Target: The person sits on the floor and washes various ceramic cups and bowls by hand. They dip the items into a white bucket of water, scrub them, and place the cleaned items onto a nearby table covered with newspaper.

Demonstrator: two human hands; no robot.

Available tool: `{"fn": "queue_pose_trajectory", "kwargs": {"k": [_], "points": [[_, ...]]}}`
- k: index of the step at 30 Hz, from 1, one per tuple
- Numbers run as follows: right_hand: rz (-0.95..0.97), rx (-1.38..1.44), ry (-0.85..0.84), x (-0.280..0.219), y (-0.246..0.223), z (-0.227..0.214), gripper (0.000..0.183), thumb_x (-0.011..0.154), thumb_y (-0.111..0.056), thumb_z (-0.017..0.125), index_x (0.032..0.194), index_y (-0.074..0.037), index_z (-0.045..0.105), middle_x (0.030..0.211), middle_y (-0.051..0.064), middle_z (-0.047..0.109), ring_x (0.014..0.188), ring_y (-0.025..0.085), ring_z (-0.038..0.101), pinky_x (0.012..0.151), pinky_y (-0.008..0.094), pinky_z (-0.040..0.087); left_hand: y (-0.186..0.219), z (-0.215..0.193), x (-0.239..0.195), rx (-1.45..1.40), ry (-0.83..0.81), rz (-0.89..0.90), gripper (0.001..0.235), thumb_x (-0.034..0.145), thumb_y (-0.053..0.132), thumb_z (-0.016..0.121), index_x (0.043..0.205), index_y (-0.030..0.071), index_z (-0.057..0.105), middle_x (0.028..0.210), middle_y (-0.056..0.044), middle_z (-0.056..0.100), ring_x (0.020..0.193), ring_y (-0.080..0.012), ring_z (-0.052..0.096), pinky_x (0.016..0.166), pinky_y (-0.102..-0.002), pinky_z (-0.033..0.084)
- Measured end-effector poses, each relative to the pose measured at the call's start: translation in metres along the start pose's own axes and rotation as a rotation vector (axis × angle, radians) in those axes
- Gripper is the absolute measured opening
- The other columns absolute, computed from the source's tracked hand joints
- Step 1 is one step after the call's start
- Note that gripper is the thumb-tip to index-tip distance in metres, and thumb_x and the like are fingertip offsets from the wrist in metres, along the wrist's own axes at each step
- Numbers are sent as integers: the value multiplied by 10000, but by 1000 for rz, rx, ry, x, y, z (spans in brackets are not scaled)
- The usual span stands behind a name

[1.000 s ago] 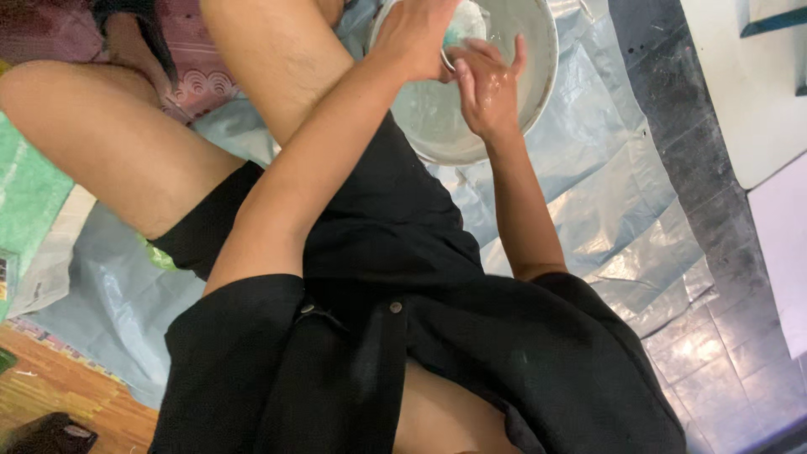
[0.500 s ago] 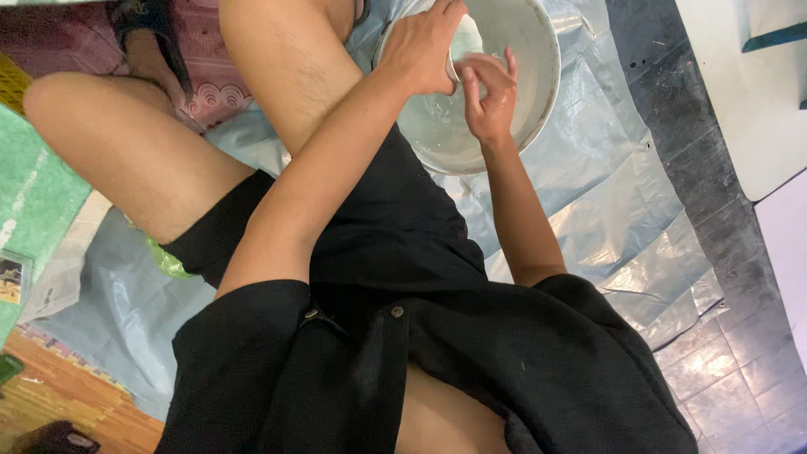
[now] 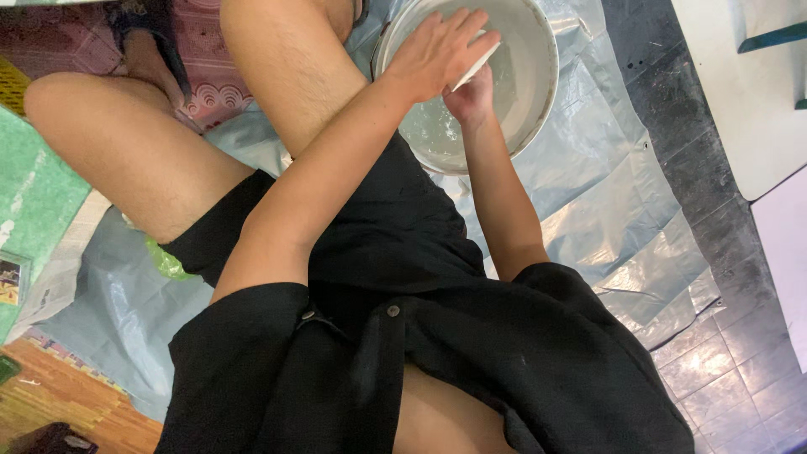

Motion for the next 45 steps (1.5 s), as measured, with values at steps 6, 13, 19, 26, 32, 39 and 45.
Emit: {"fn": "queue_pose_trajectory", "kwargs": {"k": [6,13,19,26,32,39,45], "points": [[-32,-104,-95,-6,-4,22,558,1031,-542,461,1411,-138,522,1407,45,605,1326,246,587,1116,461,508,16,1,-1,266,79,195,618,809,180,760,1387,224,546,1415,-9,551,1135,-183,551,871,-363,454],[-131,-48,-241,-71,-27,117,934,877,-743,543,1554,-126,362,1527,80,505,1405,316,535,1107,607,488,1,13,-2,371,-172,48,860,666,246,848,1462,162,536,1390,-75,513,1318,-227,468,1034,-416,413],[-102,-633,-235,-61,-24,105,743,1002,-527,644,1571,-225,275,1536,42,479,1418,249,530,1107,551,536,-13,15,-3,171,-292,-116,1064,480,201,884,1456,142,463,1372,-103,500,1284,-253,471,963,-437,427],[294,-505,58,11,-17,17,545,1050,-519,575,1365,-75,612,1242,85,684,1087,213,689,856,362,564,-43,29,-25,-229,-180,-401,920,666,123,844,1481,105,417,1280,-162,561,1207,-359,568,853,-513,493],[562,-1011,230,11,21,-26,586,861,-541,585,1374,-259,567,1339,-125,550,1073,85,623,821,365,627,-46,27,-27,-219,-82,-379,870,679,38,791,1468,99,431,1262,-184,569,1146,-355,593,777,-474,517],[219,-1905,377,34,-10,-64,952,717,-389,954,1407,50,468,1421,199,574,1213,271,665,923,434,627,-44,26,-25,-194,-91,-359,867,682,28,783,1461,67,405,1260,-201,571,1116,-348,601,729,-468,516],[-687,-2067,109,-3,-38,20,996,563,-164,1014,1381,-55,457,1355,194,481,1289,435,459,1038,499,442,-42,24,-24,-215,-48,-336,821,703,102,815,1421,47,420,1195,-216,607,1080,-365,615,735,-479,516]]}}
Point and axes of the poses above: each hand's wrist, its own x-axis towards the middle knuckle, its own z-axis out of the palm, y = z × x, the point moved 8 cm from there along x, towards the middle knuckle
